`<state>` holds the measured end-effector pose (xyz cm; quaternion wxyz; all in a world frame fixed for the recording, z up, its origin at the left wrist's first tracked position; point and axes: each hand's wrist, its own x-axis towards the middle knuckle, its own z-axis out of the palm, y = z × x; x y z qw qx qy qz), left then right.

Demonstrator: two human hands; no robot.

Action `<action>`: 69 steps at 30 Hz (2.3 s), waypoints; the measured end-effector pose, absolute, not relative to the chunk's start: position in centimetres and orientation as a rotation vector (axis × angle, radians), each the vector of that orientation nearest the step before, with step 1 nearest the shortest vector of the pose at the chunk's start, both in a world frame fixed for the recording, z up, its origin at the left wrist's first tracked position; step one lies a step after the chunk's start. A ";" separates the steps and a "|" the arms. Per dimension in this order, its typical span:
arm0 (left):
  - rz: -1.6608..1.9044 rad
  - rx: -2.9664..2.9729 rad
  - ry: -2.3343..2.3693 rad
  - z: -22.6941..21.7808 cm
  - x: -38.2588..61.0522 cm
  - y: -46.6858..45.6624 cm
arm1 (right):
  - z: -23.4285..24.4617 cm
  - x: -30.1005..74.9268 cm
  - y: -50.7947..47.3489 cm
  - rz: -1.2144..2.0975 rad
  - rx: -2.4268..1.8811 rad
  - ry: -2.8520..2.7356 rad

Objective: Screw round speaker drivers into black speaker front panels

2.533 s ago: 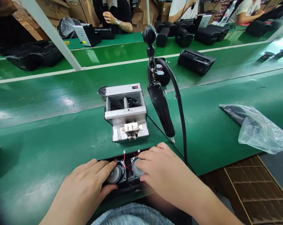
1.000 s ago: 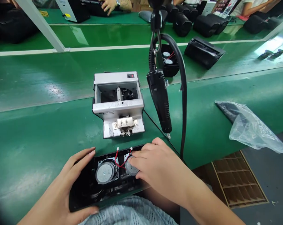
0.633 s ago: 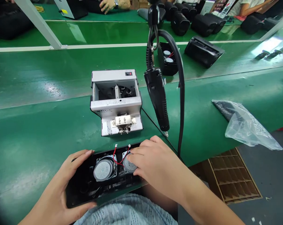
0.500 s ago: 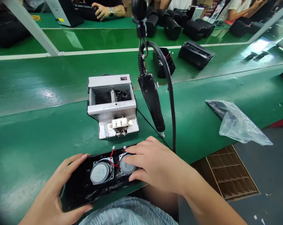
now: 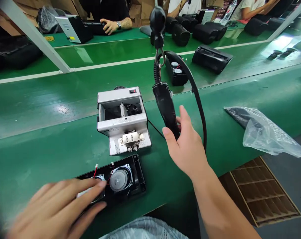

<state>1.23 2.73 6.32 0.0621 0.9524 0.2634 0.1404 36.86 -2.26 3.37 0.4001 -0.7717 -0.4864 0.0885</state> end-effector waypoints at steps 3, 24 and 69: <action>0.222 2.995 0.693 6.5 4.6 2.8 | 3.3 38.4 -1.3 0.408 -1.951 -1.220; 0.310 2.928 0.672 5.3 6.2 4.4 | 5.4 38.0 -4.8 0.915 -1.204 -0.906; 0.198 2.784 0.763 4.6 5.4 4.2 | 5.6 35.8 -6.1 0.856 -1.204 -0.936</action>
